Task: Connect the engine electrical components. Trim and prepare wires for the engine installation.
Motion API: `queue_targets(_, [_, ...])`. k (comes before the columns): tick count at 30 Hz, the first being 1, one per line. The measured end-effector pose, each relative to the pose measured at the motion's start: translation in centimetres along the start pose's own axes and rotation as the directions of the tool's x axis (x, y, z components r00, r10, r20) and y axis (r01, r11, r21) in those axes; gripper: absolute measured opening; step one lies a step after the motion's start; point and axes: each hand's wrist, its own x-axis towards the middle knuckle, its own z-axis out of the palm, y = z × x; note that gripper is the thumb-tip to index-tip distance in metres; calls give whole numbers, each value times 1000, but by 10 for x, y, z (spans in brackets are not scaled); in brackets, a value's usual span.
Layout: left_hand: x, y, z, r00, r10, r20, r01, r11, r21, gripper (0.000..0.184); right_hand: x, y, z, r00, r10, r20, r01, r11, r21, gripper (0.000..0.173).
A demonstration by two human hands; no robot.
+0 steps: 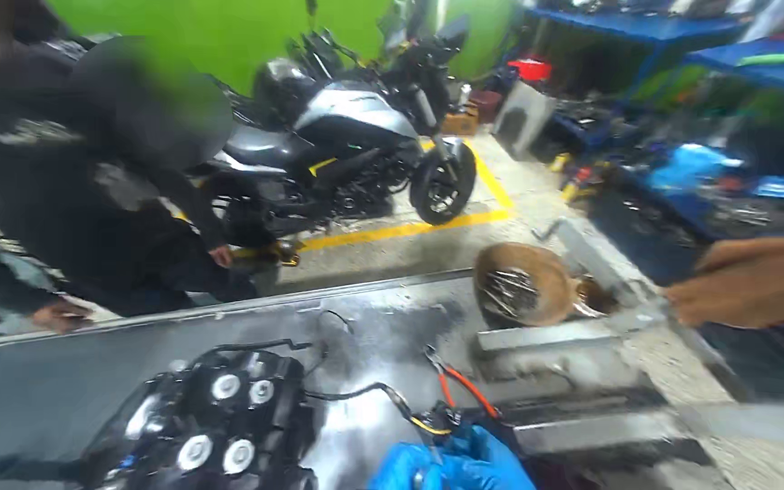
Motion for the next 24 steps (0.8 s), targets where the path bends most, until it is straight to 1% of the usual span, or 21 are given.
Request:
queue_targets(2, [5, 14, -7, 994, -112, -11, 109, 985, -133, 11, -5, 8, 3, 977, -209, 30, 206, 975, 85, 26])
queue_targets(3, [7, 20, -11, 988, -152, -4, 149, 971, -184, 10, -7, 8, 2, 948, -314, 46, 311, 948, 68, 27])
queue_targets(4, [7, 26, -15, 984, -179, 0, 175, 960, -218, 9, -11, 1, 2, 933, -357, 52, 358, 934, -7, 26])
queue_targets(5, [7, 30, -17, 981, -193, 1, 188, 953, -237, 9, -17, -19, 4, 957, -288, 46, 291, 943, -163, 24])
queue_targets(6, [8, 33, -18, 980, -198, 2, 192, 950, -245, 9, -22, -49, 8, 992, -123, 21, 122, 926, -356, 22])
queue_targets(7, [8, 35, -19, 979, -204, 6, 198, 947, -254, 10, -15, -8, -4, 812, -575, 106, 556, 703, -444, 21])
queue_targets(8, [8, 36, -19, 978, -208, 8, 203, 944, -259, 10, 0, 17, -14, 553, -807, 207, 774, 405, -487, 20])
queue_targets(9, [8, 36, -19, 978, -208, 10, 203, 942, -266, 10, 9, 23, -19, 390, -872, 294, 828, 193, -526, 21])
queue_targets(10, [8, 35, -19, 979, -205, 14, 201, 940, -277, 10, 11, 20, -20, 316, -876, 365, 824, 63, -562, 21])
queue_targets(11, [8, 36, -19, 979, -203, 20, 200, 937, -286, 10, 10, 14, -19, 279, -859, 429, 808, -32, -588, 22])
queue_targets(12, [9, 36, -18, 979, -202, 22, 199, 935, -293, 10, 8, 6, -18, 249, -835, 491, 793, -115, -598, 23])
queue_targets(13, [9, 36, -19, 979, -201, 24, 199, 934, -297, 10, 8, 1, -17, 235, -813, 533, 783, -167, -600, 24])
queue_targets(15, [9, 37, -20, 977, -214, 27, 212, 932, -296, 10, 10, -5, -17, 207, -784, 585, 772, -237, -590, 23])
queue_targets(17, [10, 39, -22, 972, -234, 36, 234, 926, -297, 10, 12, -9, -19, 195, -757, 624, 767, -279, -578, 22])
queue_targets(19, [10, 40, -22, 967, -249, 44, 251, 919, -303, 10, 16, -12, -20, 167, -738, 653, 770, -316, -554, 22])
queue_targets(24, [12, 41, -22, 967, -252, 36, 251, 918, -306, 10, 19, -19, -21, 136, -708, 693, 793, -341, -505, 19])
